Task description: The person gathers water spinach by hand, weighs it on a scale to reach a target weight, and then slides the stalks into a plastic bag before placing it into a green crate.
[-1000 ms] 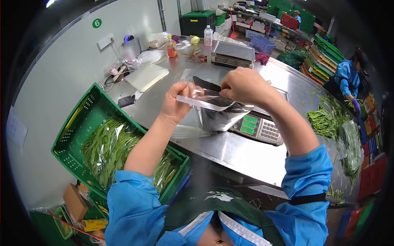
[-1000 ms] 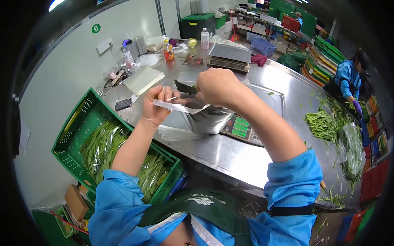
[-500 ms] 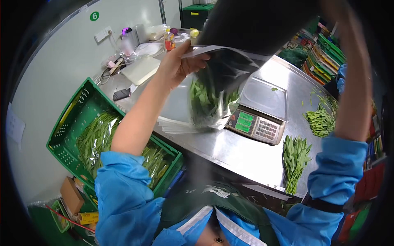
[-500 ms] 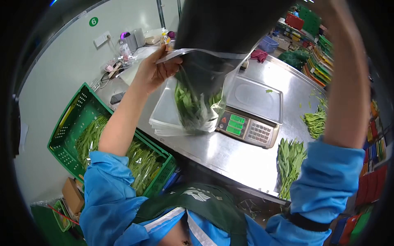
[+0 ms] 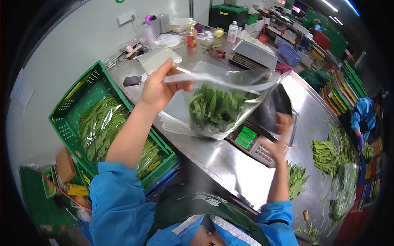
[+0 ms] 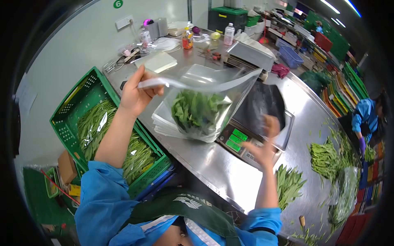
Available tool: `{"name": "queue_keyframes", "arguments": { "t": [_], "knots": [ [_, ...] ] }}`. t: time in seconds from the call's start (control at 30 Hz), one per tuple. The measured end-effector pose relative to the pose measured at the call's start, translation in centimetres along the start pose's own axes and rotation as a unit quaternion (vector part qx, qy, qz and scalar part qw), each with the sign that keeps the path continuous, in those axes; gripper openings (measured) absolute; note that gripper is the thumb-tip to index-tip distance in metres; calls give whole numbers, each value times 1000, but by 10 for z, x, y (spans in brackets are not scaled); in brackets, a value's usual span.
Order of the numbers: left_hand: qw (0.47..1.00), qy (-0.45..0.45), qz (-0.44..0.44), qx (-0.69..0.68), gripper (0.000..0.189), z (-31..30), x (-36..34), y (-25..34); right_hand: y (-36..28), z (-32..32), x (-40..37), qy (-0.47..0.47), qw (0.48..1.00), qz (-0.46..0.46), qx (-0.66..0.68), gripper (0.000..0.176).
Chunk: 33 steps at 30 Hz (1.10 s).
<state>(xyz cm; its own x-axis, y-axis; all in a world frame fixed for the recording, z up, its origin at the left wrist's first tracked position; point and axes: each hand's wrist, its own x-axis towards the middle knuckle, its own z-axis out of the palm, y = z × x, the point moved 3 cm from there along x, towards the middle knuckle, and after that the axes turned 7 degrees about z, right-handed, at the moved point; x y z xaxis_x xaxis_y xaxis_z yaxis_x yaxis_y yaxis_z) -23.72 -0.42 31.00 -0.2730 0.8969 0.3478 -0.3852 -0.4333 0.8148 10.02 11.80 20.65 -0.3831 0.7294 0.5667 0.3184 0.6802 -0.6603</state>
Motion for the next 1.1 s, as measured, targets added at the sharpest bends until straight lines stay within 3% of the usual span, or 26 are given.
{"name": "queue_keyframes", "arguments": {
  "t": [0.03,0.07,0.1,0.13,0.17,0.2,0.23,0.27,0.3,0.33,0.37,0.43,0.47,0.5,0.53,0.57,0.6,0.67,0.7,0.73,0.77,0.8,0.83,0.87,0.97,1.1],
  "knots": [
    [998,-54,23,7,44,-8,-4,-6,7,46,3,-80,997,18,13,112],
    [993,-108,45,15,43,-17,-9,-11,6,93,6,-112,993,-31,29,95],
    [995,-36,37,90,40,-36,-12,-14,18,136,11,-261,958,102,67,81],
    [994,-23,39,96,40,-55,-27,-7,6,151,15,-310,937,124,106,69],
    [989,-14,131,-73,38,-79,-38,20,-6,166,18,-356,912,150,141,56],
    [945,-16,223,-237,36,-99,-44,47,-41,153,28,-303,932,67,187,45],
    [945,-9,235,-226,36,-118,-48,57,-66,140,28,-300,924,27,236,43],
    [961,91,201,-163,34,-143,-56,56,-79,135,34,-302,910,-27,284,41],
    [963,192,160,-105,32,-160,-71,52,-82,137,46,-324,916,29,237,39],
    [949,271,161,8,32,-132,-76,59,-78,136,51,-337,919,88,187,38],
    [943,289,168,10,34,-111,-82,70,-64,139,49,-311,931,73,176,36],
    [939,292,182,11,35,-88,-98,88,-58,139,49,-238,946,35,216,31],
    [956,205,207,-40,38,-78,-114,88,-59,131,45,-226,941,50,247,29],
    [962,117,229,-91,40,-67,-133,85,-52,122,37,-166,971,-7,173,29],
    [965,114,209,-112,48,-54,-161,75,-54,114,34,-139,982,-80,98,29],
    [975,2,203,-90,54,-42,-188,57,-56,105,31,-100,983,-150,22,29],
    [975,-12,183,-127,55,-43,-220,22,-65,97,27,-99,967,-229,-52,29],
    [992,84,-14,-94,43,-38,-295,-50,-41,94,-15,-56,939,-158,-299,20],
    [966,46,-203,156,44,-45,-325,-81,-19,106,-47,-144,966,24,-214,17],
    [917,105,-333,194,46,-62,-364,-128,2,116,-84,-220,947,203,-119,15],
    [905,183,-375,87,45,-66,-391,-160,-20,133,-130,-210,951,227,1,7],
    [906,182,-364,119,40,-70,-406,-173,-69,150,-174,-284,950,129,-12,9],
    [901,173,-381,114,39,-75,-420,-187,-119,160,-202,-401,902,117,-110,11],
    [897,162,-395,112,39,-79,-429,-194,-141,174,-232,-415,905,83,-46,13],
    [894,178,-404,75,31,-62,-411,-157,-170,201,-282,-441,894,56,-52,16],
    [905,149,-394,60,23,-61,-410,-157,-184,199,-284,-414,896,-19,-160,20]
  ]
}}
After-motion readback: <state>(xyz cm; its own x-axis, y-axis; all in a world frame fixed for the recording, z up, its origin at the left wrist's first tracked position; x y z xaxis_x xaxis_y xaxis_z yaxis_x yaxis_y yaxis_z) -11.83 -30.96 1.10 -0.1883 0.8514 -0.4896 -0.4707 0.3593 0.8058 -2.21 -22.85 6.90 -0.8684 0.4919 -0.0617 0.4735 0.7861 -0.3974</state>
